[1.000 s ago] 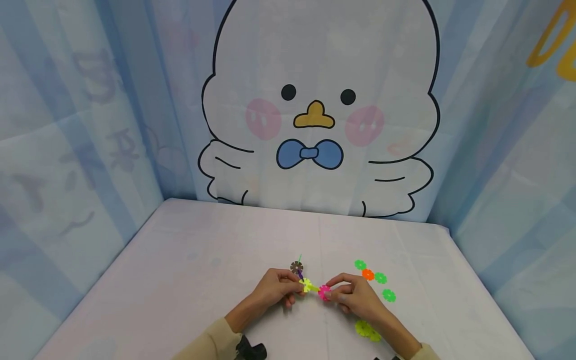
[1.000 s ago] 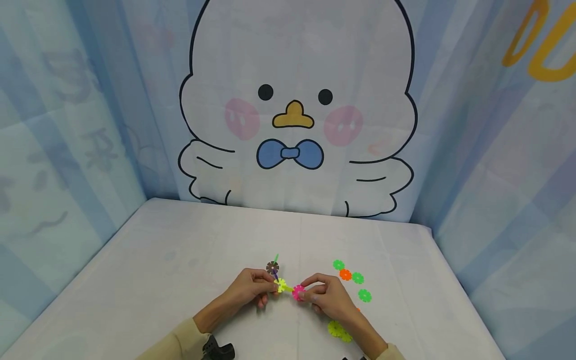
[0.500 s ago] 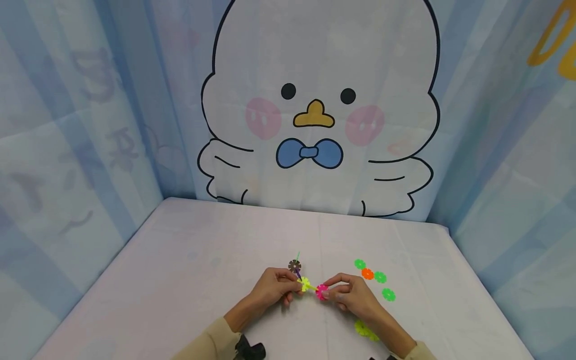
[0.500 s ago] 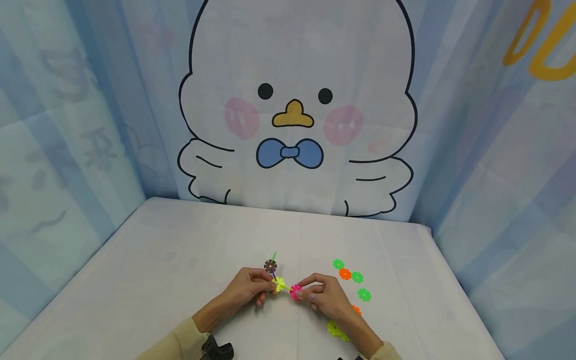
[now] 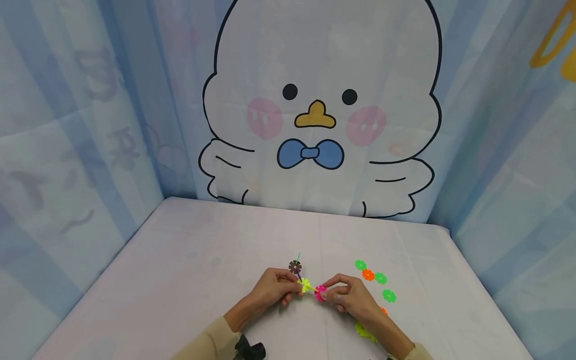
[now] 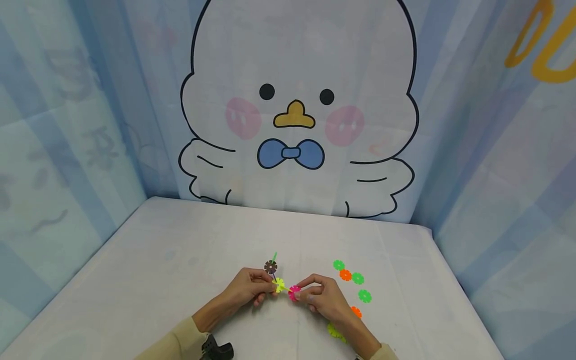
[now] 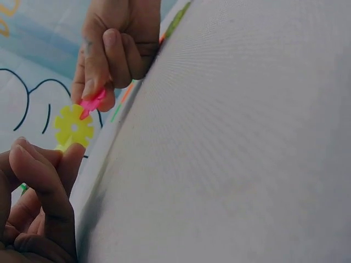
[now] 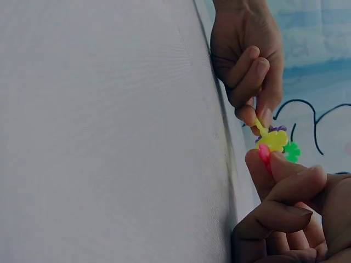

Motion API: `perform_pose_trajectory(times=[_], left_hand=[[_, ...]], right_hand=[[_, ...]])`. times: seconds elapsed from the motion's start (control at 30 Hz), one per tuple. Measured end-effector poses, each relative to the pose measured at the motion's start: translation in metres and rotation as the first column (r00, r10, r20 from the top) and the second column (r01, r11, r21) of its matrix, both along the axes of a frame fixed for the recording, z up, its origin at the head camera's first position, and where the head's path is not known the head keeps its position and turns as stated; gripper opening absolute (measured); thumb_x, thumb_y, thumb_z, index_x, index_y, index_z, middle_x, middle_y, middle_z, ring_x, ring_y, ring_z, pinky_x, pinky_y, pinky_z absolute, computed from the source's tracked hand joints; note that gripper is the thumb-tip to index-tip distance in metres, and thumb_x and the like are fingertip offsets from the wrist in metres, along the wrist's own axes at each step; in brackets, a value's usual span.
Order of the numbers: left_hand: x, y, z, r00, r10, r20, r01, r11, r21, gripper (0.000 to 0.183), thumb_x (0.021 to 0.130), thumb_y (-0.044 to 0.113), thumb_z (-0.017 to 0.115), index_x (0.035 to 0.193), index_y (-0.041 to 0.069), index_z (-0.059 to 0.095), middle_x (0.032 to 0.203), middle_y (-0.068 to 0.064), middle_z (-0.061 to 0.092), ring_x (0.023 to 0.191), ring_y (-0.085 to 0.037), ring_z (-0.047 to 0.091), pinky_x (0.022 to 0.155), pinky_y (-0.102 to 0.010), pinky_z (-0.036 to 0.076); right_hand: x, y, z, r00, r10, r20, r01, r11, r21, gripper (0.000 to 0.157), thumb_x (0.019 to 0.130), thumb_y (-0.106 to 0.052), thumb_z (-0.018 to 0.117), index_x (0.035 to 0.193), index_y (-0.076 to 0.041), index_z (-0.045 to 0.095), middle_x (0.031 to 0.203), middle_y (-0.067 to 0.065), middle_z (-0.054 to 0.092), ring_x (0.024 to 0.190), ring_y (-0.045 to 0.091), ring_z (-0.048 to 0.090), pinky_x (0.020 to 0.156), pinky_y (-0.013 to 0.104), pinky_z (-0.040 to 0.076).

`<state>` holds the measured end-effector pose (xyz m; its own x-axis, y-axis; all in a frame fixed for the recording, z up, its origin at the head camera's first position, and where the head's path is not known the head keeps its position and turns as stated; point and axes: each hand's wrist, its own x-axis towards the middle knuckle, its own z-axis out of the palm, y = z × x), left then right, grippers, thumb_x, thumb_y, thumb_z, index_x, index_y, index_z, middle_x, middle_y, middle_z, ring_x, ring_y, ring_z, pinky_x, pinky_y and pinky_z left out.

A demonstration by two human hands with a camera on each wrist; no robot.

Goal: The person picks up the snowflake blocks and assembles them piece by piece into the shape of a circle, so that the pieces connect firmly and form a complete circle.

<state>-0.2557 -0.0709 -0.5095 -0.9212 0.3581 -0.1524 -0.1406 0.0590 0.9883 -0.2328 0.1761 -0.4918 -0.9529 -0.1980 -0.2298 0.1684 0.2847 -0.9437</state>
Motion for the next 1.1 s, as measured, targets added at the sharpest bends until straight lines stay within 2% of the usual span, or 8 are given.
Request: perform_pose_trajectory(times=[0.17,0.37,0.47,0.63,0.73,0.93,1.1], left_hand=[[0.001,0.002,0.002,1.000,-0.003,-0.001,0.003,1.000,-0.015,0.013,0.093,0.009,0.078,0.102,-0.001,0.074,0.086,-0.009,0.081,0.054,-0.004,0.056,0.051,-0.017,0.049],[0.001,0.003,0.002,1.000,0.008,-0.006,-0.008,0.999,-0.034,0.017,0.096,0.012,0.076,0.108,-0.001,0.075,0.088,-0.009,0.081,0.055,-0.005,0.059,0.053,-0.017,0.051],[0.001,0.003,0.003,1.000,0.006,-0.008,-0.007,0.999,-0.036,0.019,0.097,0.013,0.075,0.110,-0.001,0.075,0.087,-0.007,0.080,0.055,-0.005,0.059,0.053,-0.017,0.051],[0.001,0.002,0.002,1.000,0.004,-0.015,-0.004,0.999,-0.039,0.020,0.099,0.015,0.074,0.112,0.000,0.075,0.086,-0.004,0.079,0.056,-0.006,0.060,0.053,-0.018,0.052],[0.000,0.002,0.001,1.000,0.004,-0.013,-0.004,0.999,-0.041,0.021,0.100,0.016,0.073,0.114,0.000,0.074,0.087,-0.003,0.079,0.056,-0.006,0.061,0.053,-0.019,0.053],[0.001,0.002,0.002,0.999,-0.035,0.007,0.036,0.997,-0.068,0.025,0.098,0.022,0.076,0.115,0.004,0.073,0.094,-0.007,0.082,0.055,-0.008,0.064,0.052,-0.021,0.055],[0.002,0.003,0.002,0.997,-0.082,0.006,0.082,0.992,-0.094,0.022,0.096,0.022,0.079,0.111,0.006,0.077,0.081,-0.003,0.079,0.054,-0.008,0.064,0.051,-0.020,0.054]], right_hand=[[0.000,0.002,0.003,0.997,0.074,-0.002,-0.074,0.997,0.005,0.024,0.094,-0.008,0.075,0.115,0.001,0.066,0.073,0.001,0.075,0.052,0.010,0.049,0.052,0.021,0.042],[-0.003,0.008,0.006,0.991,0.120,-0.059,-0.112,0.987,0.118,0.026,0.097,-0.020,0.078,0.115,-0.002,0.073,0.063,-0.001,0.063,0.051,0.011,0.045,0.049,0.022,0.039],[-0.005,0.009,0.008,0.987,0.139,-0.075,-0.125,0.977,0.174,0.027,0.095,-0.021,0.079,0.115,-0.004,0.076,0.069,0.001,0.069,0.054,0.011,0.043,0.051,0.021,0.036],[-0.005,0.007,0.010,0.978,0.185,-0.095,-0.156,0.953,0.259,0.024,0.093,-0.024,0.080,0.111,-0.007,0.081,0.082,0.003,0.079,0.064,0.010,0.047,0.055,0.021,0.037],[-0.004,0.005,0.011,0.979,0.177,-0.100,-0.144,0.952,0.272,0.020,0.092,-0.021,0.080,0.107,-0.007,0.082,0.078,0.001,0.076,0.064,0.011,0.047,0.055,0.021,0.037],[-0.006,-0.001,0.010,0.990,0.105,-0.098,-0.079,0.968,0.237,0.020,0.092,-0.017,0.080,0.108,-0.006,0.081,0.057,-0.006,0.053,0.055,0.010,0.040,0.051,0.020,0.033],[-0.005,-0.008,0.010,0.989,0.085,-0.121,-0.063,0.981,0.181,0.022,0.092,-0.016,0.080,0.110,-0.002,0.079,0.058,-0.005,0.058,0.051,0.007,0.037,0.049,0.019,0.031]])
